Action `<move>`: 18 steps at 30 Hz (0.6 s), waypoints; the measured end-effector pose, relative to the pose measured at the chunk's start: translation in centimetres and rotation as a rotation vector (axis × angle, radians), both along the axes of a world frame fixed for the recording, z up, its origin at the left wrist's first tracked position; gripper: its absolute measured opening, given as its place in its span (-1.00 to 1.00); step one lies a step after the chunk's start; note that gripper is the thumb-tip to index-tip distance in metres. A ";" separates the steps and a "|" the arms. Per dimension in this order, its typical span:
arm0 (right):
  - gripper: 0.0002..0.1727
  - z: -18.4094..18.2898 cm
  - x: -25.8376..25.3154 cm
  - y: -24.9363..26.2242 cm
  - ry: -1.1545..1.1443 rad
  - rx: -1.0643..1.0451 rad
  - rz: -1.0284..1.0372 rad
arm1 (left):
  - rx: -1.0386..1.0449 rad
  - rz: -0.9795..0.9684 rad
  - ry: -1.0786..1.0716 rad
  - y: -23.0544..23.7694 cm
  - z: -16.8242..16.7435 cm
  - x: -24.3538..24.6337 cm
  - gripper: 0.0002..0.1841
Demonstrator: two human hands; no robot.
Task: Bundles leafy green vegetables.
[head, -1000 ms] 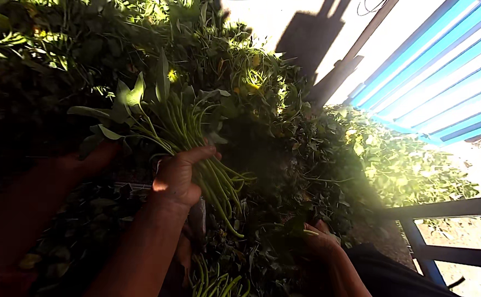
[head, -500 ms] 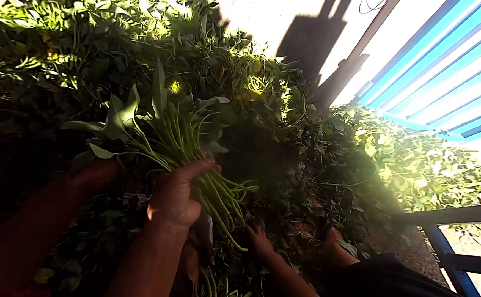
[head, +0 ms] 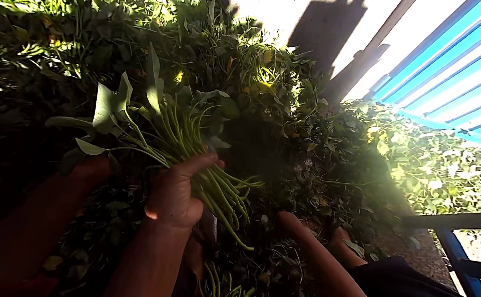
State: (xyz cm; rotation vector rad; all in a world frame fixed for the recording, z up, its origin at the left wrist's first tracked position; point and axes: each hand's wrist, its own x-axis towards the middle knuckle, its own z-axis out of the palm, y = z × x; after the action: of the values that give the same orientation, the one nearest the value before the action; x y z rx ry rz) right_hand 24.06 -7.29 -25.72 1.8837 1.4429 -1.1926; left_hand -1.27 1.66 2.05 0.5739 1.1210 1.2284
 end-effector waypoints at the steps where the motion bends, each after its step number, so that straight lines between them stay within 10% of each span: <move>1: -0.64 -0.2 1.2 0.4 0.050 0.058 -0.049 | 0.000 0.000 -0.006 0.1 0.0 -0.1 -0.77; 6: -0.72 -1.5 4.9 -1.0 0.264 0.163 -0.342 | -0.012 0.020 -0.007 0.1 0.4 -0.2 -0.74; 11: -0.56 -0.8 6.5 -3.8 0.012 -0.038 -0.151 | -0.008 0.024 -0.030 0.1 0.5 -0.4 -0.71; 18: -0.79 9.8 9.8 -6.7 0.866 0.447 -0.600 | -0.034 0.020 -0.031 -0.1 0.3 -0.4 -0.74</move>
State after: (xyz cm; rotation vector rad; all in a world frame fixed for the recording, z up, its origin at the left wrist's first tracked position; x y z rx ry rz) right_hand 33.81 -14.03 -15.93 2.3273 1.6992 -2.3457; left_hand -1.62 1.56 2.37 0.5179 1.1222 1.2289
